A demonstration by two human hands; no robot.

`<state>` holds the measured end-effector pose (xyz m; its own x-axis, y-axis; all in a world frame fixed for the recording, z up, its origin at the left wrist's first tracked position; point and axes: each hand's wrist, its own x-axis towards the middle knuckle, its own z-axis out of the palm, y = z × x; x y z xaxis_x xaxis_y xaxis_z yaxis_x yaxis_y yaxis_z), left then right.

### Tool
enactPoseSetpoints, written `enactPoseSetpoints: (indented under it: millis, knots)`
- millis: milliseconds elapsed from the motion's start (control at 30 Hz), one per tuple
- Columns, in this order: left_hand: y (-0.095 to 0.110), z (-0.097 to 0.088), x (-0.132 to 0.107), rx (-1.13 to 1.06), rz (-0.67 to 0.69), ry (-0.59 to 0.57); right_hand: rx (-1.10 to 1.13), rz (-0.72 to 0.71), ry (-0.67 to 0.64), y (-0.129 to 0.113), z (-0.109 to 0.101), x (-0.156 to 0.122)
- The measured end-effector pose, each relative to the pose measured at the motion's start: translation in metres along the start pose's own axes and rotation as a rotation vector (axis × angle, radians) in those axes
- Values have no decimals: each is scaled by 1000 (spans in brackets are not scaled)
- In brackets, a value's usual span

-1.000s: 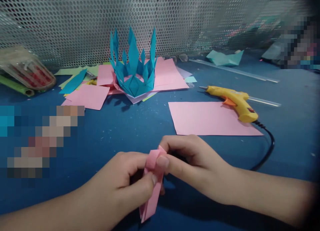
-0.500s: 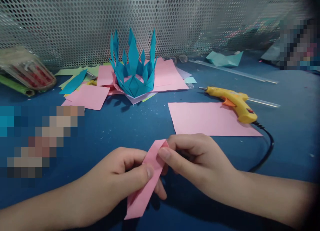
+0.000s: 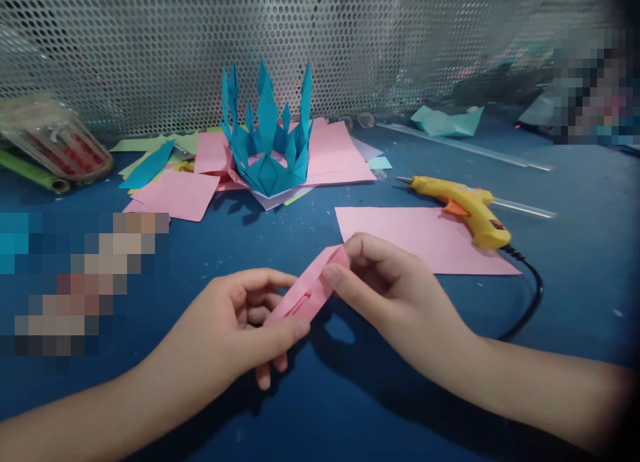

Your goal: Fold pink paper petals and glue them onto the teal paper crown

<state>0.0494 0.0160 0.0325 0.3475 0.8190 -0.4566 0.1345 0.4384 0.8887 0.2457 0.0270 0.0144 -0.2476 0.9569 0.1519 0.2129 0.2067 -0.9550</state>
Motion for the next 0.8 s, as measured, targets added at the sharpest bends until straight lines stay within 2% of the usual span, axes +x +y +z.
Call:
enactPoseSetpoints:
  millis: [67, 133, 200, 267, 333, 467, 567, 700, 800]
  knots:
    - [1, -1, -1, 50, 49, 54, -70, -132, 64, 4, 1, -1]
    - [2, -1, -1, 101, 88, 99, -220, -350, 95, 6, 0, -2]
    - [1, 0, -1, 121, 94, 105, -361, -542, 10, 4, -2, -3]
    - [1, 1, 0, 93, 89, 83, -405, -636, -102, 1, -4, -4]
    - [1, 2, 1, 44, 99, 74, -370, -640, -128, -2, -5, -4]
    - [2, 1, 0, -18, 156, 141, -326, -572, -50, -2, -5, -4]
    - [3, 1, 0, 5, 143, 190, -334, -557, -57, 0, -5, -5]
    - [1, 5, 0, 74, 210, 221, -338, -570, -79, 0, -4, -7]
    - [-2, 6, 0, -15, 231, 208, -282, -415, -73, -1, -1, -7]
